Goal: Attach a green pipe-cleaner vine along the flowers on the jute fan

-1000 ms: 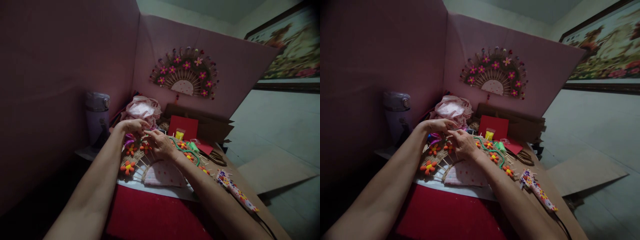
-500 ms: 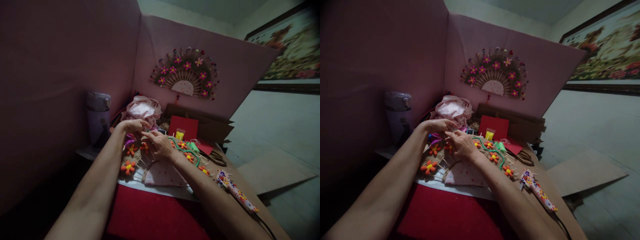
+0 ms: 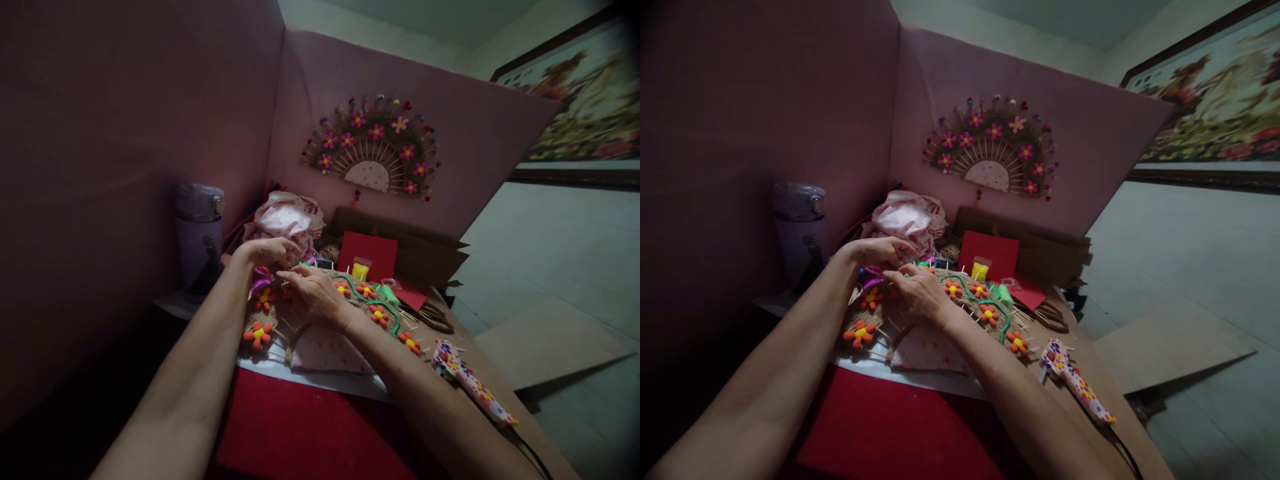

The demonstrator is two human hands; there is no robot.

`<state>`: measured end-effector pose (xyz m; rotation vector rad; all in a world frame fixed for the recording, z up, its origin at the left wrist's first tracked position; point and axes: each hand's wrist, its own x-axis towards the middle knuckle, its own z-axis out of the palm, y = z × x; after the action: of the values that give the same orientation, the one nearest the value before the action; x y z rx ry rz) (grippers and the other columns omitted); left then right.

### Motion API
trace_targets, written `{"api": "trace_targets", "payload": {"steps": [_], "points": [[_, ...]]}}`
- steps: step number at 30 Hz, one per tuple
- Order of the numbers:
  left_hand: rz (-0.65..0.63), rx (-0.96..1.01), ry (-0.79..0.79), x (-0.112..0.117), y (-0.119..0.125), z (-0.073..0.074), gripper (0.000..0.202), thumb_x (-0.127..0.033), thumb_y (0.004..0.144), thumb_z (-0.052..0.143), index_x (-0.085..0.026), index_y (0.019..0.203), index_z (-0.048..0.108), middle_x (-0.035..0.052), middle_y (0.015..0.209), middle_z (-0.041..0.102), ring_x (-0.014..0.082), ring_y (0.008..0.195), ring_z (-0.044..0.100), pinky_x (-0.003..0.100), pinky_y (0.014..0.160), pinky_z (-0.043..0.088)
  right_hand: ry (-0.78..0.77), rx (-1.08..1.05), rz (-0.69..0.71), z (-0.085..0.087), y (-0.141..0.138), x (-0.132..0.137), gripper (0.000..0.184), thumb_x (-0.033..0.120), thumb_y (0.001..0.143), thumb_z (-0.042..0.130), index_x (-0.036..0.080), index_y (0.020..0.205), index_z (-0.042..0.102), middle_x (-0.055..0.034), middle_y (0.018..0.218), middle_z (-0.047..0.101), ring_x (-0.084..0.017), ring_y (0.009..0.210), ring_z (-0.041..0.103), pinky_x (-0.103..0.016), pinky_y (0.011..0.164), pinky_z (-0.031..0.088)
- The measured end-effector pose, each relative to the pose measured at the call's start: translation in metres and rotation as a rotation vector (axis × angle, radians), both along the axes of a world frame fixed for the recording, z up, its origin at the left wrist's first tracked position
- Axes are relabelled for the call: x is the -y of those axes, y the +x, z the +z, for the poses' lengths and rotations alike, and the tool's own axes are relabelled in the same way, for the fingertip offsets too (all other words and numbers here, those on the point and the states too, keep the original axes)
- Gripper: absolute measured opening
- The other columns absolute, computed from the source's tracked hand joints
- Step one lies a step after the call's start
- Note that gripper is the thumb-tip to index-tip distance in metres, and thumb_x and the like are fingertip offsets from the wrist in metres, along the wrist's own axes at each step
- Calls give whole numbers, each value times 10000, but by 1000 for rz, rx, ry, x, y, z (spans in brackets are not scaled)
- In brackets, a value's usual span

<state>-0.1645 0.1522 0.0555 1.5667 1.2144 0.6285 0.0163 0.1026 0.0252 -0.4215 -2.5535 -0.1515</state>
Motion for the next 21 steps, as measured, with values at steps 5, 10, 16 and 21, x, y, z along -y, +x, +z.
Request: {"api": "trace_targets", "payload": {"steps": [5,10,16,21], "points": [[5,-16,-26,6,2,4,626,3,545,499,-128,1156,535,-5,590,592,122,485,547,228,496,434,-88,-104,-3,5,3,-1,377,137,829,490,147,1205,520,-98,988,641,-195,928,573,-333,824,472],[4,-45,-42,8,2,6,650,14,560,473,-132,1193,502,-2,612,607,153,569,608,247,572,479,-89,-128,-39,4,5,-2,375,152,841,485,164,1215,511,-95,986,631,-195,901,568,-342,795,476],[-28,18,-28,3,0,2,675,15,522,502,-140,1179,534,-11,618,608,147,565,599,242,551,482,15,-19,-50,-4,1,-4,455,151,767,543,155,1221,506,-102,990,617,-213,908,562,-359,826,466],[-15,-22,-48,6,-1,5,685,7,557,499,-147,1225,494,-33,543,566,137,510,579,244,542,478,-58,-134,-114,3,7,-5,339,217,889,456,183,1223,501,-99,1005,606,-194,884,576,-339,780,481]]}}
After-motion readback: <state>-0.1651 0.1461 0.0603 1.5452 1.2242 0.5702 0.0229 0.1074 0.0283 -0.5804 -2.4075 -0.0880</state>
